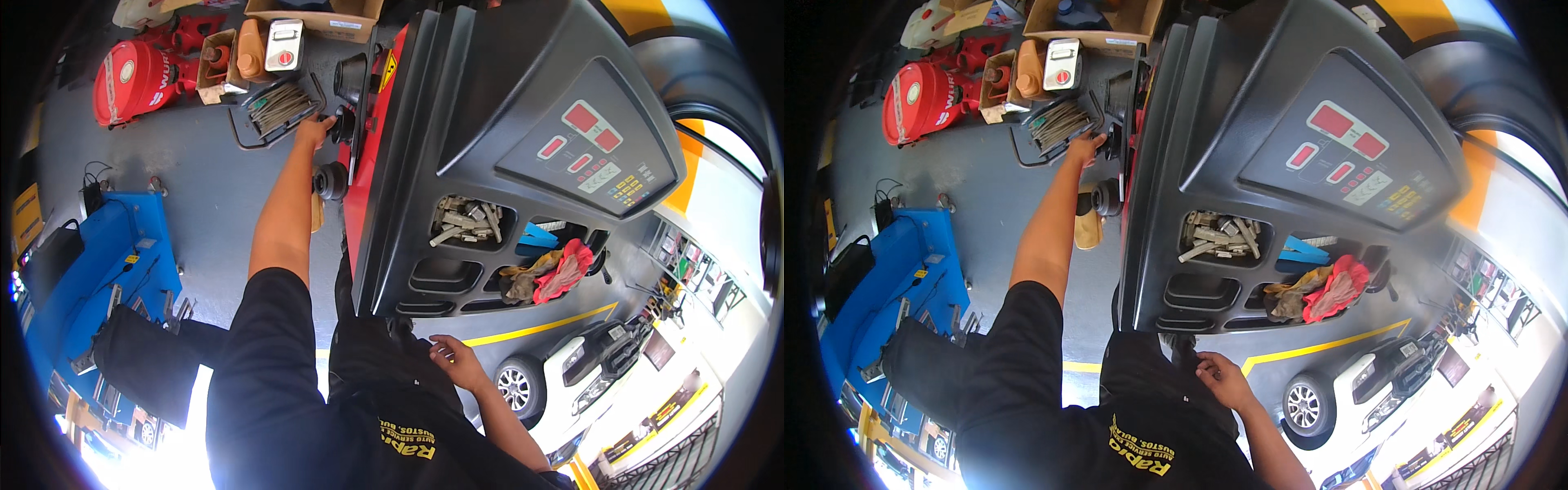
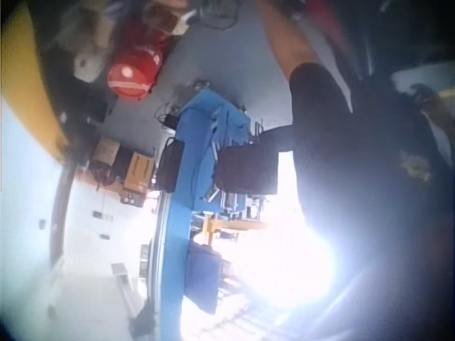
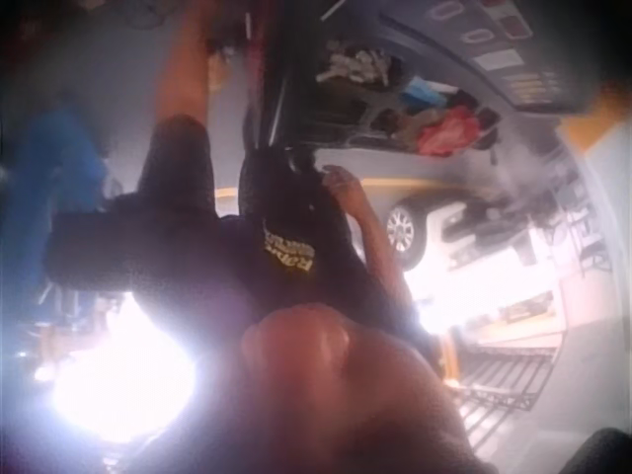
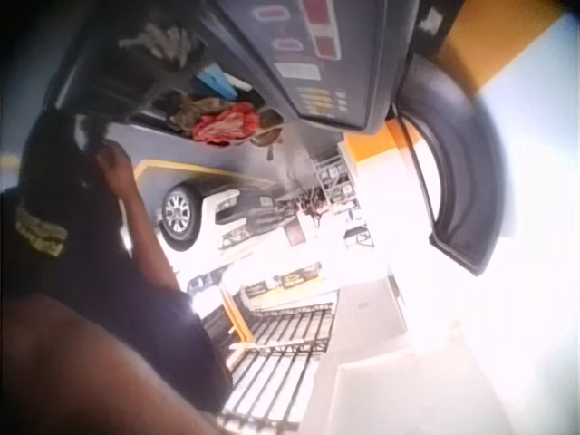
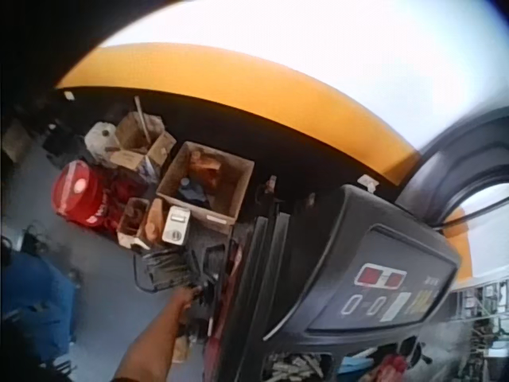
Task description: The person wipes a yellow car lift and a tire balancing machine with a red cloth in an auto repair shop. They move around the equipment, wiping various surfaces including the control panel and side components.
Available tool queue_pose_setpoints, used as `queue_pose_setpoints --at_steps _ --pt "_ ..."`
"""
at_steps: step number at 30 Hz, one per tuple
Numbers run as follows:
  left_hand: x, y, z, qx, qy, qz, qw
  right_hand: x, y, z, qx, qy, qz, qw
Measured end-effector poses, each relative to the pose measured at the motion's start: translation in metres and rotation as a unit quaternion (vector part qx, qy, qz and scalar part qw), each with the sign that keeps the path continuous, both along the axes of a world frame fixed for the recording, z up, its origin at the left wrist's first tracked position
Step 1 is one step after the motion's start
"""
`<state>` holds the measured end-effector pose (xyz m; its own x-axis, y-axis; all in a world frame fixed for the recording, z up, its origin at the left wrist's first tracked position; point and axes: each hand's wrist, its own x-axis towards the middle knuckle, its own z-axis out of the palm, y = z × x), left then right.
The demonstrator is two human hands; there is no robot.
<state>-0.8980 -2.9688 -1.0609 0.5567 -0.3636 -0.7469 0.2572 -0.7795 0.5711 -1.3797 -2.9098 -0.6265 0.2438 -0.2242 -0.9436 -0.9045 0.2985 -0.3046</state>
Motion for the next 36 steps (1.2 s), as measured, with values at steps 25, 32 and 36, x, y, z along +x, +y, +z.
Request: queue_pose_setpoints --at_steps 25,32,36 --pt "-0.018 0.022 -0.048 -0.066 -0.064 0.124 0.988 -0.02 0.002 -0.018 -0.028 0.035 -0.013 0.999" --pt "0.004 0.059 0.032 -0.219 0.27 0.284 0.893 -0.033 0.001 -0.029 -0.021 0.044 -0.01 0.999" --pt "-0.007 0.034 0.047 -0.158 0.274 0.208 0.926 -0.038 0.004 -0.038 0.0 0.065 0.009 0.998"
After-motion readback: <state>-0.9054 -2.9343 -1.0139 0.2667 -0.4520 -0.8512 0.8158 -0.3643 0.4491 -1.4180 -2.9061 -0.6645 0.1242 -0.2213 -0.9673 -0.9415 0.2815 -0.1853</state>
